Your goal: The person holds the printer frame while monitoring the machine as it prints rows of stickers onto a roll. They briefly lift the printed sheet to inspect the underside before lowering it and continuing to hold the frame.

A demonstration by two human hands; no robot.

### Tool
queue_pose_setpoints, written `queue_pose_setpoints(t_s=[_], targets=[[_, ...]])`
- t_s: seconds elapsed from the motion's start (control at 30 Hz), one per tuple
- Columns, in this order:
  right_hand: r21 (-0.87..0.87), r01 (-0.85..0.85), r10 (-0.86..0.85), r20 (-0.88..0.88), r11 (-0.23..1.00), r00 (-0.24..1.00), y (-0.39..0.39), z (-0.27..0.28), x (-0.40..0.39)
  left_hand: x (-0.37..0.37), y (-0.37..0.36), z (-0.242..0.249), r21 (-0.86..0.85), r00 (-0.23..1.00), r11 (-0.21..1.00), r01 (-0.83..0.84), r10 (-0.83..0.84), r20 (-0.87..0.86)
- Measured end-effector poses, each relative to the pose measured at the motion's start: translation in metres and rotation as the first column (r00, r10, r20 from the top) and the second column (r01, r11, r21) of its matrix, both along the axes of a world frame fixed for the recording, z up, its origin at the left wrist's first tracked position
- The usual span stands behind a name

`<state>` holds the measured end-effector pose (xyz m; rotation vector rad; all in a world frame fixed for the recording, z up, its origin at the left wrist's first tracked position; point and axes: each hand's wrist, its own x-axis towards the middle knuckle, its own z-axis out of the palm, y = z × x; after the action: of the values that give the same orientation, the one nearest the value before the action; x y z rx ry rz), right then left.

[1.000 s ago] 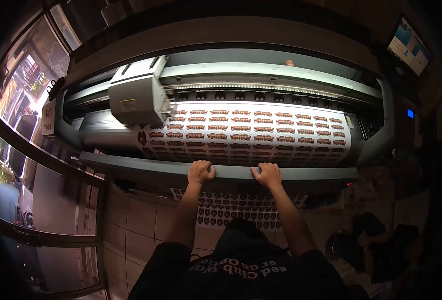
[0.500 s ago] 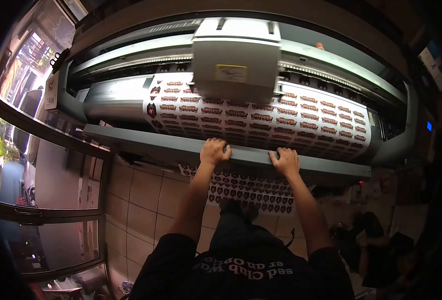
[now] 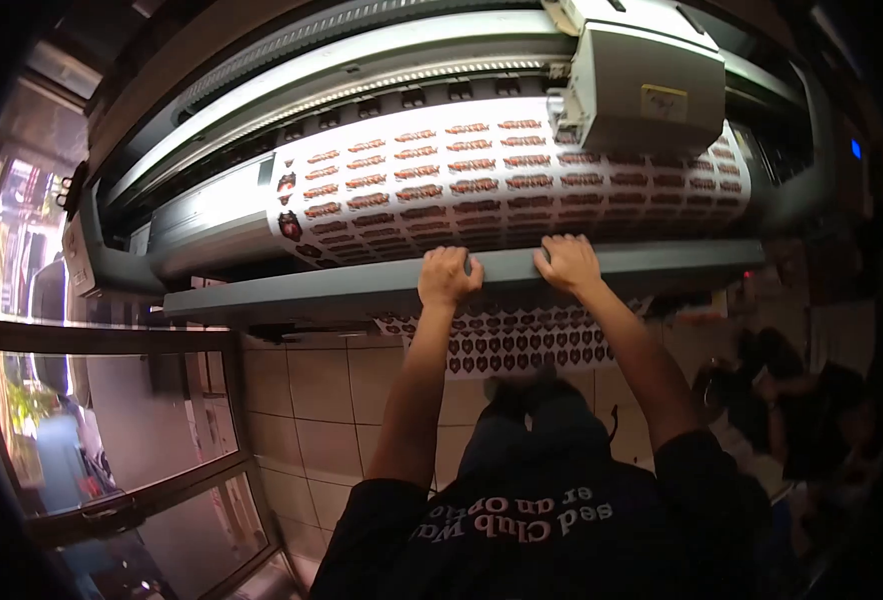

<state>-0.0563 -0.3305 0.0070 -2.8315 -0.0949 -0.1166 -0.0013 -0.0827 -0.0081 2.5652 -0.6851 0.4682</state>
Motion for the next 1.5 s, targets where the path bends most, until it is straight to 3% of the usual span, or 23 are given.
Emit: queue_pose_setpoints(t_s=[0.07, 0.1, 0.27, 0.47, 0.57, 0.8, 1.03, 1.23, 1.3, 1.5], targets=[[0.017, 0.025, -0.024, -0.038, 1.000, 0.999, -0.002, -0.001, 0.000, -0.001, -0.001, 0.001, -0.024, 1.000, 1.000, -0.003, 0.003, -0.005], [0.015, 0.030, -0.030, -0.054, 0.999, 0.998, -0.002, 0.000, -0.002, -0.003, 0.000, 0.010, 0.034, 0.991, 0.999, -0.001, 0.005, -0.134], [0.045, 0.106, -0.097, -0.163, 0.993, 0.982, 0.002, 0.013, 0.001, -0.002, -0.002, -0.001, -0.044, 1.000, 0.999, 0.009, -0.008, 0.011], [0.070, 0.121, -0.110, -0.145, 0.990, 0.983, 0.000, 0.014, 0.004, 0.002, -0.001, -0.002, 0.053, 0.996, 0.999, -0.006, 0.011, -0.094], [0.034, 0.125, -0.113, -0.247, 0.992, 0.962, 0.002, 0.019, 0.005, -0.001, 0.000, 0.003, 0.034, 0.996, 0.999, -0.008, 0.011, -0.085], [0.038, 0.134, -0.126, -0.166, 0.990, 0.978, 0.001, 0.011, 0.003, 0.000, -0.002, 0.007, 0.033, 0.998, 0.999, -0.009, 0.011, -0.065], [0.012, 0.123, -0.116, -0.248, 0.992, 0.962, 0.001, 0.018, 0.005, 0.000, -0.001, 0.002, -0.022, 1.000, 1.000, 0.011, -0.012, -0.007], [0.038, 0.121, -0.117, -0.090, 0.992, 0.989, 0.002, 0.013, 0.001, 0.003, -0.001, -0.005, 0.002, 0.999, 1.000, 0.005, -0.005, -0.042], [0.003, 0.082, -0.080, -0.186, 0.997, 0.979, 0.003, 0.023, 0.005, 0.003, 0.001, -0.004, 0.011, 0.999, 1.000, -0.017, 0.017, -0.032], [0.034, 0.092, -0.089, -0.084, 0.995, 0.992, 0.005, 0.016, 0.004, 0.002, 0.001, -0.006, -0.020, 1.000, 1.000, -0.010, 0.010, -0.026]])
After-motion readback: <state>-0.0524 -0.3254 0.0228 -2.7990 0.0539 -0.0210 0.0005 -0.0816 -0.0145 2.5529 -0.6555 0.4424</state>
